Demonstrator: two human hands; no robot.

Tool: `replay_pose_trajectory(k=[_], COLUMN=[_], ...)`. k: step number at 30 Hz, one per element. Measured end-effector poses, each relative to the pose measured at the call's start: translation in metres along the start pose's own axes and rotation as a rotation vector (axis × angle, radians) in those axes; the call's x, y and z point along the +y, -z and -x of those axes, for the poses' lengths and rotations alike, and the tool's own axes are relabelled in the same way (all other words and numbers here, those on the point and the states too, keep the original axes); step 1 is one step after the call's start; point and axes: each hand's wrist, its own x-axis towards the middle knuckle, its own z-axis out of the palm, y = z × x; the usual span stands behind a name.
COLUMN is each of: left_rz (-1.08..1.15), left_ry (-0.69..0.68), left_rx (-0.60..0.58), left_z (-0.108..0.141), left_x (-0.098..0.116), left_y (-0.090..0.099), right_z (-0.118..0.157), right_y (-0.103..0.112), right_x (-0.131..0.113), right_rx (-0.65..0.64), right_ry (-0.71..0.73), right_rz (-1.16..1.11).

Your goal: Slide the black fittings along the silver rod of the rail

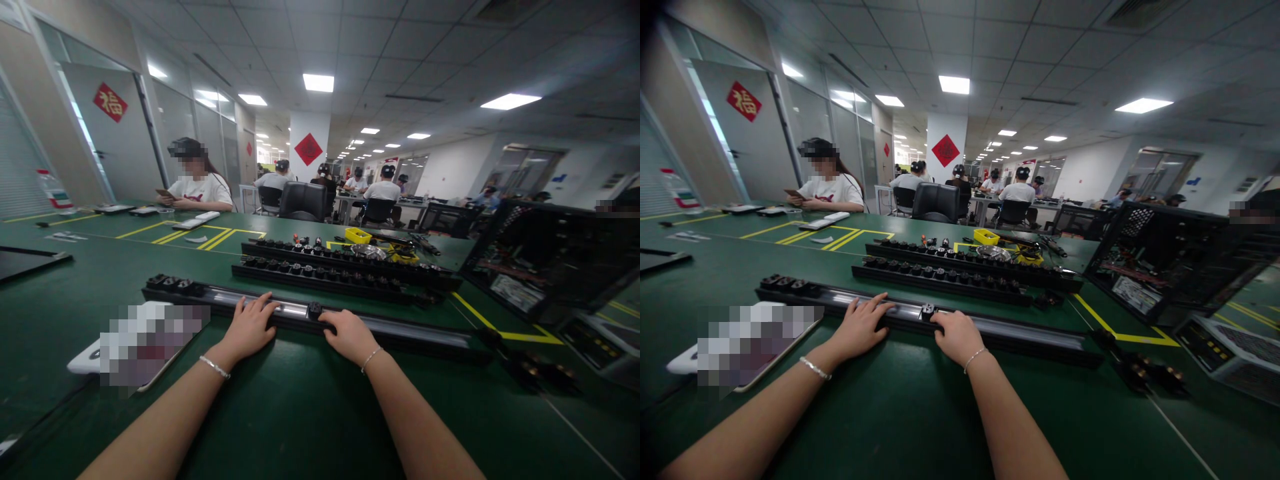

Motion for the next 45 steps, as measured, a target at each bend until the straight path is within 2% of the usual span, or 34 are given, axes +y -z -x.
replay_pose_trajectory(k=[5, 17, 29, 35, 45], left_rz=[0.003, 0.003, 0.006, 0.009, -0.004], left_ry=[0.003, 0.0, -0.001, 0.005, 0.005], left_rx=[-0.002, 0.001, -0.012, -0.017, -0.015], left_z=[0.0, 0.0, 0.0, 0.0, 0.0], left_x=[0.001, 0.0, -0.001, 0.0, 0.001], left_y=[0.001, 0.0, 0.001, 0.002, 0.003], right_z=[0.013, 0.013, 0.014, 0.018, 0.017], right_y=[-0.003, -0.011, -0.005, -0.001, 0.001], right_x=[0.005, 0.008, 0.005, 0.008, 0.012], right_rx=[-0.027, 0.063, 0.022, -0.017, -0.002], right_ry=[0.029, 0.028, 0.019, -0.043, -0.005], right_rz=[0.029, 0.018, 0.007, 0.051, 0.048])
